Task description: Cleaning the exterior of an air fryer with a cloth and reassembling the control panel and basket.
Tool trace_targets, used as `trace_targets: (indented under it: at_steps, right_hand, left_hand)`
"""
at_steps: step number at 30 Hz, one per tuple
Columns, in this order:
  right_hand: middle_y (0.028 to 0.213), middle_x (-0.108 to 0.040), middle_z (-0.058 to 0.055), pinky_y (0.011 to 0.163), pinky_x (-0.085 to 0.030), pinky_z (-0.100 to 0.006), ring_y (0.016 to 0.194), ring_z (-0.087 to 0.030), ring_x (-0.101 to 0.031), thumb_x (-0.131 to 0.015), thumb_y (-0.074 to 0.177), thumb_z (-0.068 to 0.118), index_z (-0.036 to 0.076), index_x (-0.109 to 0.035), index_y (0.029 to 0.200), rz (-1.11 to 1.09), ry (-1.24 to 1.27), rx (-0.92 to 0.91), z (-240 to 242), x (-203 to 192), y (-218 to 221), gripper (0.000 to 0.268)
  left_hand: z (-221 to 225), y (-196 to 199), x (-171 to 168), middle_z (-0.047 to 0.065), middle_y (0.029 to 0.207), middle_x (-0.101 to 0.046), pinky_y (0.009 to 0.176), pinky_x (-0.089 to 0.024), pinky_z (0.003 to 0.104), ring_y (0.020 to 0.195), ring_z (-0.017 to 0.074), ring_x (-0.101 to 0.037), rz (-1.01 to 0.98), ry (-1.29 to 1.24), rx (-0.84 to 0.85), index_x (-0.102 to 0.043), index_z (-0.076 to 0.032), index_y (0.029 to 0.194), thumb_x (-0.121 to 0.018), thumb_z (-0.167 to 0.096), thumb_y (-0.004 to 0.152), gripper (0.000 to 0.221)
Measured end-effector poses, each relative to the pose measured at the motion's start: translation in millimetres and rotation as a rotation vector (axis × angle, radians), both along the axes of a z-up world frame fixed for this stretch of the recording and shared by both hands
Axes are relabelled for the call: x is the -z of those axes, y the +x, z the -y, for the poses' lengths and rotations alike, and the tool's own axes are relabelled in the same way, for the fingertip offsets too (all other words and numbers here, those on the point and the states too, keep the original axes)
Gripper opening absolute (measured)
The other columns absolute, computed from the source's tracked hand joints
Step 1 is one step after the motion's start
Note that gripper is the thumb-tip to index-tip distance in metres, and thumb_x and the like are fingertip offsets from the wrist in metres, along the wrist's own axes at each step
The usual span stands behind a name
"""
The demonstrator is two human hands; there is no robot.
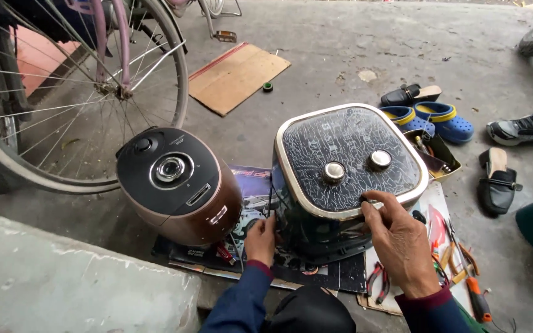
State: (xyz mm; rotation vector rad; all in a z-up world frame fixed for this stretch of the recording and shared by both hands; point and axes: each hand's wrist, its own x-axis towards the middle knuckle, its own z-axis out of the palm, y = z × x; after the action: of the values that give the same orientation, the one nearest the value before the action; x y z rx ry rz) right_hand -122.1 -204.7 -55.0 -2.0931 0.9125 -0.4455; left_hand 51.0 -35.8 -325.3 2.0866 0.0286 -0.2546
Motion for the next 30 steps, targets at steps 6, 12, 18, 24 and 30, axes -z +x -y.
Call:
trace_targets:
  at_steps: [6, 12, 18, 24, 30]
  right_hand:
    - [0.079, -0.074, -0.008, 0.059, -0.049, -0.033, 0.065, -0.019, -0.062, -0.070, 0.106, 0.022, 0.016, -0.077, 0.138, 0.003, 0.011, -0.009, -3.7, -0.5, -5.6, 0.033]
    - [0.082, -0.075, -0.009, 0.059, -0.051, -0.033, 0.068, -0.018, -0.065, -0.070, 0.107, 0.024, 0.013, -0.072, 0.142, 0.021, -0.042, -0.086, -3.9, 5.6, -10.2, 0.037]
    - [0.101, -0.084, -0.011, 0.068, -0.056, -0.037, 0.076, -0.023, -0.072, -0.068, 0.105, 0.027, 0.012, -0.066, 0.144, 0.064, -0.079, -0.109, -0.7, 24.0, -15.2, 0.042]
    - [0.130, -0.078, -0.018, 0.090, -0.061, -0.040, 0.107, -0.031, -0.078, -0.071, 0.097, 0.018, 0.004, -0.062, 0.146, 0.403, -0.238, -0.286, 22.7, 77.4, -23.7, 0.052]
    - [0.129, -0.073, -0.018, 0.089, -0.058, -0.045, 0.106, -0.040, -0.073, -0.065, 0.095, 0.024, 0.010, -0.051, 0.162, 0.188, -0.361, -0.294, 17.9, 43.9, -75.9, 0.070]
  left_hand:
    - [-31.8, -33.4, 14.8, 0.004, 0.078, -0.068, 0.070, -0.050, 0.032, 0.070, 0.0174, -0.056, -0.196, -0.284, 0.150, -0.068, -0.003, 0.087, -0.075, -0.039, 0.101, 0.039]
    - [-52.8, -79.0, -5.0, 0.007, 0.113, -0.082, 0.091, -0.056, 0.029, 0.097, 0.0168, -0.074, -0.254, -0.455, 0.373, -0.071, -0.006, 0.129, -0.063, -0.025, 0.103, 0.033]
    - [-35.3, -78.0, -44.5, 0.014, 0.103, -0.085, 0.073, -0.055, 0.030, 0.083, 0.0203, -0.077, -0.355, -0.774, 0.148, -0.073, -0.003, 0.133, -0.063, -0.024, 0.108, 0.035]
    - [-52.4, -75.2, -53.7, 0.019, 0.117, -0.078, 0.092, -0.056, 0.040, 0.102, 0.0271, -0.073, -0.551, -1.106, 0.104, -0.071, 0.000, 0.127, -0.063, -0.024, 0.112, 0.030]
    - [-30.6, -65.3, 28.6, 0.035, 0.154, -0.054, 0.108, -0.043, 0.064, 0.132, 0.0497, -0.054, -0.710, -0.852, 0.321, -0.036, -0.007, 0.163, -0.041, -0.028, 0.113, 0.054]
